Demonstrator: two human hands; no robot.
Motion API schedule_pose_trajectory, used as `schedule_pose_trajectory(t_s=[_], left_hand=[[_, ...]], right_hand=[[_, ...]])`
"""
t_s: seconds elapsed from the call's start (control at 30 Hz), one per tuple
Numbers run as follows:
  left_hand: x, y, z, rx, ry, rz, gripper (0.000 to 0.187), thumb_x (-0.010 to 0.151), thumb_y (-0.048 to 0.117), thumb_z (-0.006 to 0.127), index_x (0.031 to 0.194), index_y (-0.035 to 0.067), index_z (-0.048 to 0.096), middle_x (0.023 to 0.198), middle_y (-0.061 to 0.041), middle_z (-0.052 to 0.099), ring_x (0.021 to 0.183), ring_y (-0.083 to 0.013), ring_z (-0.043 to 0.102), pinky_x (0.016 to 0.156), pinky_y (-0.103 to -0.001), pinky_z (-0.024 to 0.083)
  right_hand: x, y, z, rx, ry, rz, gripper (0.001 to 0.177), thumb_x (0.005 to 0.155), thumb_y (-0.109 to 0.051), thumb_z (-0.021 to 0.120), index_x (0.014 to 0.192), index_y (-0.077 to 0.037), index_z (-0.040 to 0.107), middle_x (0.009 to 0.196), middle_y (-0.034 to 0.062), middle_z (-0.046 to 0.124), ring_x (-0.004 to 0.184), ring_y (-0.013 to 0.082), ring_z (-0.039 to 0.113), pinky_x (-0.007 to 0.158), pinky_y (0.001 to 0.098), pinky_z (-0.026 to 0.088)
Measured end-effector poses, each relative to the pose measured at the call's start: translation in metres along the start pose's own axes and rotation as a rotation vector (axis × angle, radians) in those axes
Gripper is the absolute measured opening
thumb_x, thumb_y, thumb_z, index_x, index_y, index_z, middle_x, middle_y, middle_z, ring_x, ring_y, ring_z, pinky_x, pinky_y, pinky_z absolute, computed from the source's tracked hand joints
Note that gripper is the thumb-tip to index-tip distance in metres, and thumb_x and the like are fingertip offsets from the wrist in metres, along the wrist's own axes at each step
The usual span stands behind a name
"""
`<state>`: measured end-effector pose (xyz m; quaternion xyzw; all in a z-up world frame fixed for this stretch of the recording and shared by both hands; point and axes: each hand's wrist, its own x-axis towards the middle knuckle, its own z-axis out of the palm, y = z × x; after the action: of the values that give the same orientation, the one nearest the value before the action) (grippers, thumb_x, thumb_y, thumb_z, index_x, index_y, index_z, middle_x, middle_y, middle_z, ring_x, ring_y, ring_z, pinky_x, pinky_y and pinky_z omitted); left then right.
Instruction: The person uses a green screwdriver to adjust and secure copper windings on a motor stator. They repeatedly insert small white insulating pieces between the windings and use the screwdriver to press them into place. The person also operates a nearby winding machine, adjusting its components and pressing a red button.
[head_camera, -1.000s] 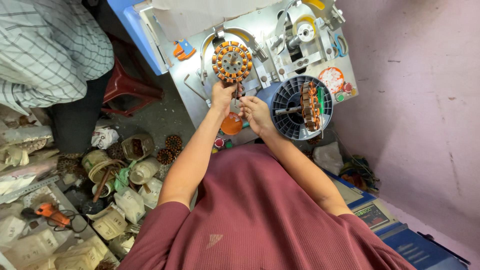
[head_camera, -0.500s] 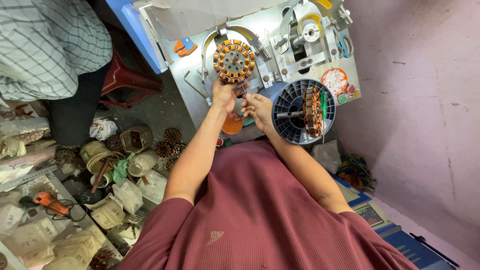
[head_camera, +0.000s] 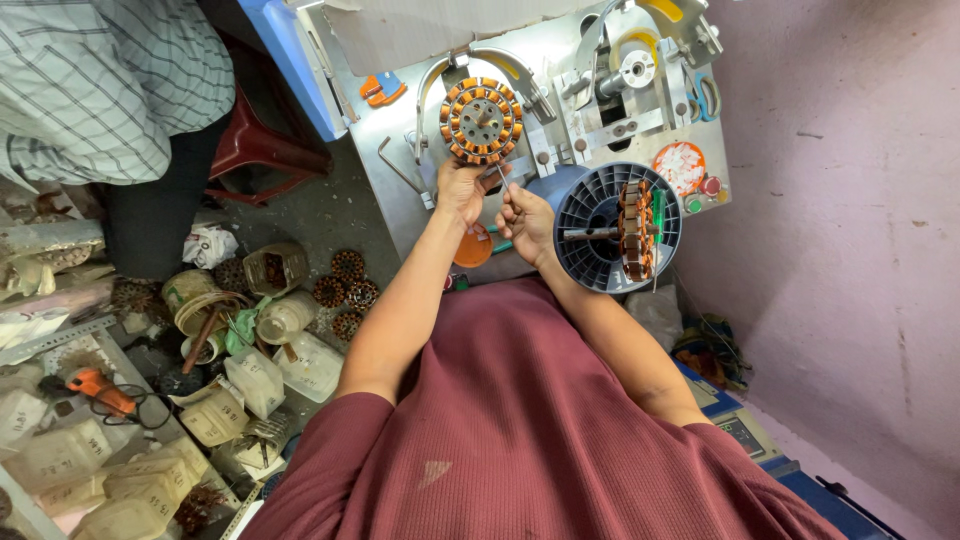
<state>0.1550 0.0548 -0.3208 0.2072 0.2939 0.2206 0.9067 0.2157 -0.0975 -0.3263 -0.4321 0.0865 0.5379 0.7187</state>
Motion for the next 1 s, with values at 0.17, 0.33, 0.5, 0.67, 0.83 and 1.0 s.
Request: schedule_pose_trajectory(t_s=[0.17,0.33,0.5,0.67,0.83,1.0], left_hand=[[0.004,-0.006,-0.001,0.023,0.046,0.010,0.018,0.091,-0.008,0.067,0.109,-0.006,0.069,0.107,-0.019,0.075,0.095,-0.0292,0.074,0.082,-0.045,0.065],[0.013,-0.016,-0.007,-0.025,0.050,0.023,0.022,0.089,-0.008,0.068,0.112,-0.005,0.067,0.108,-0.017,0.075,0.100,-0.0301,0.075,0.085,-0.043,0.065],[0.017,-0.015,-0.014,-0.006,-0.002,0.014,0.026,0.089,-0.007,0.069,0.115,-0.006,0.067,0.109,-0.020,0.075,0.098,-0.0324,0.075,0.084,-0.044,0.064],[0.006,0.001,-0.006,0.140,-0.004,0.005,0.031,0.088,-0.006,0.072,0.118,-0.007,0.064,0.114,-0.019,0.074,0.102,-0.0295,0.076,0.089,-0.043,0.065],[-0.045,0.024,0.024,0.942,0.159,0.352,0.047,0.079,0.004,0.079,0.118,-0.002,0.053,0.106,-0.014,0.068,0.089,-0.0234,0.074,0.077,-0.036,0.061],[-0.104,0.058,0.061,1.380,0.266,0.677,0.036,0.088,0.012,0.074,0.118,0.003,0.058,0.105,-0.012,0.064,0.078,-0.0191,0.068,0.073,-0.035,0.057]], right_hand=[[-0.001,-0.004,0.006,0.011,0.043,0.026,0.028,0.105,-0.032,0.057,0.088,-0.009,0.059,0.065,0.0012,0.056,0.058,0.0187,0.062,0.045,0.0270,0.042],[0.000,-0.011,0.020,-0.273,0.165,-0.248,0.026,0.107,-0.024,0.058,0.087,-0.008,0.058,0.064,0.0025,0.053,0.054,0.0183,0.055,0.045,0.0281,0.039],[-0.016,-0.009,0.043,-1.183,0.404,-1.120,0.015,0.104,-0.008,0.060,0.092,0.000,0.057,0.080,0.0172,0.062,0.070,0.0358,0.060,0.062,0.0432,0.048],[-0.032,-0.012,0.047,-1.461,0.248,-1.066,0.011,0.102,-0.008,0.061,0.095,0.000,0.058,0.085,0.0217,0.064,0.075,0.0434,0.062,0.066,0.0505,0.050],[-0.044,0.001,0.032,-1.470,0.218,-0.818,0.014,0.100,-0.011,0.063,0.092,-0.001,0.058,0.084,0.0245,0.067,0.080,0.0482,0.064,0.068,0.0546,0.049],[-0.045,0.016,-0.001,-1.340,0.141,-0.745,0.007,0.100,-0.006,0.055,0.100,0.001,0.055,0.077,0.0305,0.065,0.076,0.0524,0.064,0.063,0.0583,0.048]])
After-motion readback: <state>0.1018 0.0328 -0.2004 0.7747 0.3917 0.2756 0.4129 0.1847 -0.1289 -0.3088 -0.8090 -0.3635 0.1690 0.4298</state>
